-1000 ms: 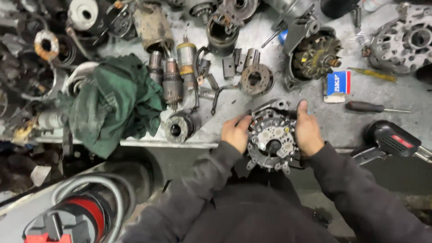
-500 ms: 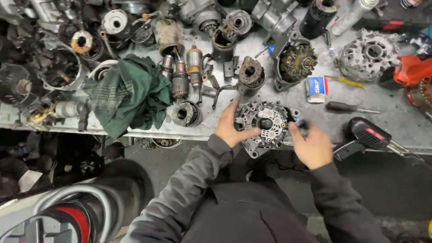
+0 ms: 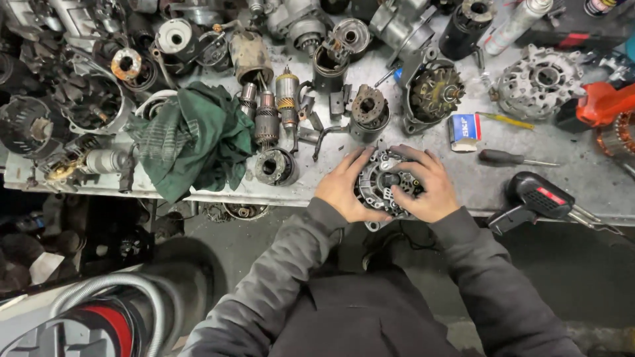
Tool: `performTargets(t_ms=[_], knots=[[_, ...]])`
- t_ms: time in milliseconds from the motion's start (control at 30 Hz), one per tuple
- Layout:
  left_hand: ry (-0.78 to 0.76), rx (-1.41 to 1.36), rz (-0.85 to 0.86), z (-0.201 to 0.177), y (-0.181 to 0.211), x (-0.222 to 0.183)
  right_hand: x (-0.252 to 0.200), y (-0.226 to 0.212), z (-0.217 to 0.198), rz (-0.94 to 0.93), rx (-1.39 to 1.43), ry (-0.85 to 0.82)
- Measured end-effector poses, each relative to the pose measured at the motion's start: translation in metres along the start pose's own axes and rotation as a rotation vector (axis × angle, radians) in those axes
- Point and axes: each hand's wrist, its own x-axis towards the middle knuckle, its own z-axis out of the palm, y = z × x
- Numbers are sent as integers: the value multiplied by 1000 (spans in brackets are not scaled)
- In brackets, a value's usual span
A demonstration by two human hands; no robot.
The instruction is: Inspecting and assembling various internal components of vehicle alternators on a workshop bench.
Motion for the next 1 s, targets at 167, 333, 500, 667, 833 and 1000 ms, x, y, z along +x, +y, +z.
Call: performTargets(t_ms=[167, 333, 500, 667, 833, 1000], knots=[[-14, 9, -42, -3, 1, 3, 1, 2, 8, -41, -64, 40], [-6, 9, -33, 0, -2, 0, -2, 3, 10, -34, -54, 43], [-3, 6, -55, 1, -1, -6, -4, 0, 10, -26, -58, 20], [10, 4, -62, 3, 7, -4, 0, 2, 4, -31, -81, 11], [111, -5, -99, 2, 18, -30, -4, 3, -8, 11, 61, 135], [256, -132, -220, 16, -7, -34, -54, 37, 11, 451, 281, 237]])
